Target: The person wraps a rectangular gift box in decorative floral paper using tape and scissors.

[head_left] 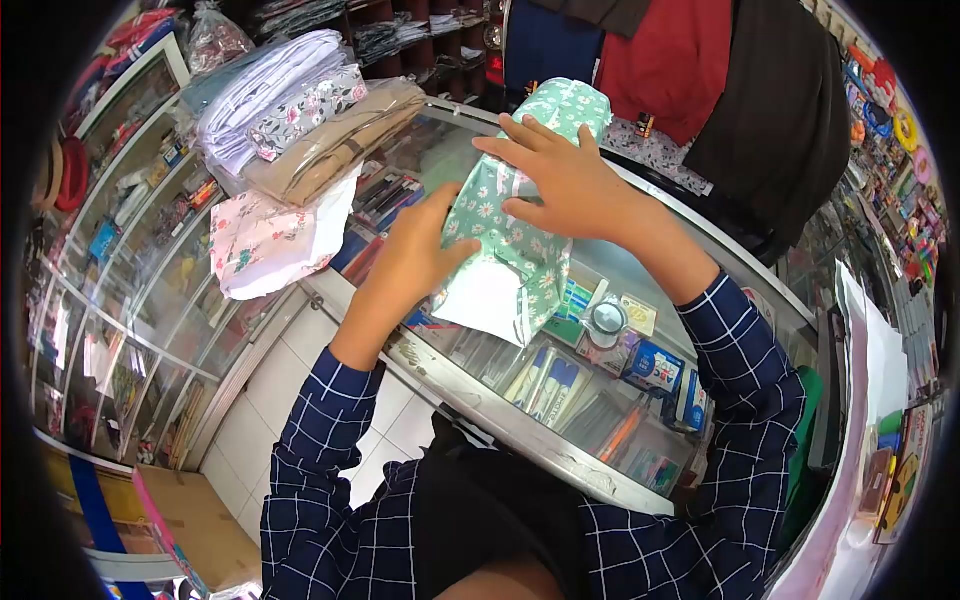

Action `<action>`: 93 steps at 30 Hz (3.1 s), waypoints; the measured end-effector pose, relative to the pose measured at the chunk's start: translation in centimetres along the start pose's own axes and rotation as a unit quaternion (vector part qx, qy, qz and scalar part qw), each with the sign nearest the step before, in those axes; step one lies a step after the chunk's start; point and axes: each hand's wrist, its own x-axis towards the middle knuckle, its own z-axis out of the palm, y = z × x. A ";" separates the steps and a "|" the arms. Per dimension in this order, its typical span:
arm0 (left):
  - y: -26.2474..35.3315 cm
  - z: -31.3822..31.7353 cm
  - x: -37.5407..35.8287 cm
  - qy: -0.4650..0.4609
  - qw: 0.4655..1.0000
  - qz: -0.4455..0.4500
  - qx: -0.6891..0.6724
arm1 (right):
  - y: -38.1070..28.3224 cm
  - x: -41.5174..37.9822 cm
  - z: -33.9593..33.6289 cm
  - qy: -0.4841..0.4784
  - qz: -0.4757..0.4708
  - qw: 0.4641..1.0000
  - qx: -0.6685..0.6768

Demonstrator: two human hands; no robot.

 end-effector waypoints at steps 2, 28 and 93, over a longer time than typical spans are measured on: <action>-0.4 0.6 0.3 0.006 0.999 0.024 0.027 | 0.1 -0.1 0.3 0.010 -0.003 1.000 0.002; 2.0 0.9 -5.2 0.046 0.995 0.019 0.086 | -0.3 -0.1 0.4 0.040 0.034 0.999 0.000; 1.7 0.9 0.7 0.041 0.992 -0.015 0.115 | -1.5 -1.1 0.5 0.094 0.000 0.995 -0.030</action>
